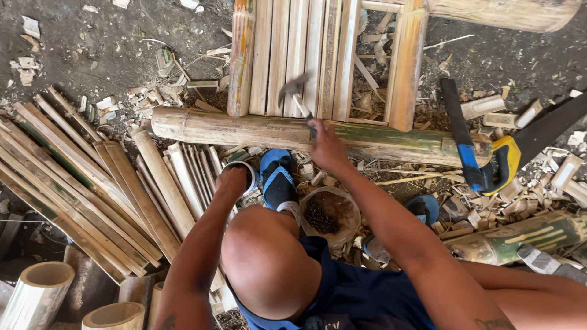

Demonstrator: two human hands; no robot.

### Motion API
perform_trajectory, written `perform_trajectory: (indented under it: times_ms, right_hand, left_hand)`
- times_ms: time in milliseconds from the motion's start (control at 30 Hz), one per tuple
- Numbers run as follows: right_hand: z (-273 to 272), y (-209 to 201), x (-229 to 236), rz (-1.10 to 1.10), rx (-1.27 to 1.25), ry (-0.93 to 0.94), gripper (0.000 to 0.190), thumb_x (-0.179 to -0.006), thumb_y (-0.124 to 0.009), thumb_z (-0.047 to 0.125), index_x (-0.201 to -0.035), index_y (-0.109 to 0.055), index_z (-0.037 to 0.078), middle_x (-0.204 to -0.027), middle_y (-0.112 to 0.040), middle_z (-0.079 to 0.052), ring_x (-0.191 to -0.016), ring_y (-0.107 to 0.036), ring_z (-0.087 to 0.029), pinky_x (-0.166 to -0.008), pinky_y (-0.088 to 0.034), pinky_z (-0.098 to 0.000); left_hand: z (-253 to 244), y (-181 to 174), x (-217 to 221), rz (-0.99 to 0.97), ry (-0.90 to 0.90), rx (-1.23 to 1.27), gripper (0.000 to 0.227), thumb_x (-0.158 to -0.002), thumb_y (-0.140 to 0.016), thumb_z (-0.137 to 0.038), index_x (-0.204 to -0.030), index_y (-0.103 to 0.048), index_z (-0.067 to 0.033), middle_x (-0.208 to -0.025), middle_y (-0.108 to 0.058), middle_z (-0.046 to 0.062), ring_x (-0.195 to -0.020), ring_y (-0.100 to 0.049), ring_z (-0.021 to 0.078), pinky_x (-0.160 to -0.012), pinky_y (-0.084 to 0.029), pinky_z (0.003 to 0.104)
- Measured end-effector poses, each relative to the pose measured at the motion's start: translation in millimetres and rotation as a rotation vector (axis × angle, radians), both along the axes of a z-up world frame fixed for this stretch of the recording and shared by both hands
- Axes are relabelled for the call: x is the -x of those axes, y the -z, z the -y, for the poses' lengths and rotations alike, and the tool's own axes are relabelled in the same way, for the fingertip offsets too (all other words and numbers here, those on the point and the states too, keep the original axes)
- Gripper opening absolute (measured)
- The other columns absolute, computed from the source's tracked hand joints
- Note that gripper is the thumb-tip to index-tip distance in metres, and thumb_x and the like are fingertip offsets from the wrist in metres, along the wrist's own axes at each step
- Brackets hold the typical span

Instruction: The person assembles a bamboo frame by placing thin bamboo strips into a frame, sawing them to length, and hammering nails to secure them. The person repeatedly picks up strips, cuts them, and nails them in place.

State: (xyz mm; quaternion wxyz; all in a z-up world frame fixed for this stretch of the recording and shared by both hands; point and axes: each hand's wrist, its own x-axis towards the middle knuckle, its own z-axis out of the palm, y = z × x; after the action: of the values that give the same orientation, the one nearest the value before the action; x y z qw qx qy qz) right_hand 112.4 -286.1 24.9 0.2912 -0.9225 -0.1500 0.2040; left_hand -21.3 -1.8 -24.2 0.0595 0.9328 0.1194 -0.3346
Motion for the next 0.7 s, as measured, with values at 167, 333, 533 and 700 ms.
perform_trajectory:
  times_ms: [167, 333, 533, 700]
  right_hand:
    - [70, -22, 24, -0.067, -0.298, 0.209, 0.065, -0.091, -0.067, 0.012, -0.148, -0.035, 0.015, -0.089, -0.069, -0.018, -0.068, -0.069, -0.026, -0.062, -0.052, -0.0412]
    - [119, -42, 35, -0.103, -0.431, 0.288, 0.056, -0.093, -0.064, 0.01, -0.146, -0.044, 0.011, -0.092, -0.066, -0.01, -0.065, -0.065, -0.018, -0.053, -0.05, -0.0359]
    - [161, -47, 43, 0.003, -0.469, 0.37, 0.027, -0.104, -0.067, 0.021, -0.12, -0.052, 0.005, -0.079, -0.062, -0.005, -0.058, -0.054, -0.013, -0.047, -0.044, -0.0314]
    - [169, -38, 52, 0.155, -0.437, 0.354, 0.026, -0.108, -0.06, 0.025, -0.12, -0.051, 0.004, -0.074, -0.058, -0.005, -0.056, -0.053, -0.012, -0.048, -0.04, -0.0313]
  left_hand:
    - [-6, 4, -8, 0.019, -0.069, 0.055, 0.026, -0.098, -0.056, -0.014, -0.118, -0.072, -0.0097, -0.125, -0.07, 0.02, -0.116, -0.068, 0.0382, -0.096, -0.057, 0.051]
    - [-12, -22, -8, 0.007, 0.063, 0.143, 0.029, -0.096, -0.064, -0.018, -0.121, -0.062, -0.0019, -0.123, -0.069, 0.024, -0.112, -0.068, 0.0386, -0.093, -0.057, 0.049]
    - [-36, -100, -90, -0.131, 0.098, 0.243, 0.021, -0.106, -0.053, -0.023, -0.126, -0.056, -0.0174, -0.082, -0.075, 0.017, -0.068, -0.073, 0.027, -0.062, -0.059, 0.04]
    - [-10, -129, -187, 0.473, 0.612, 0.51, 0.014, -0.101, -0.062, -0.016, -0.1, -0.072, -0.0056, -0.09, -0.075, 0.015, -0.077, -0.073, 0.0244, -0.078, -0.061, 0.042]
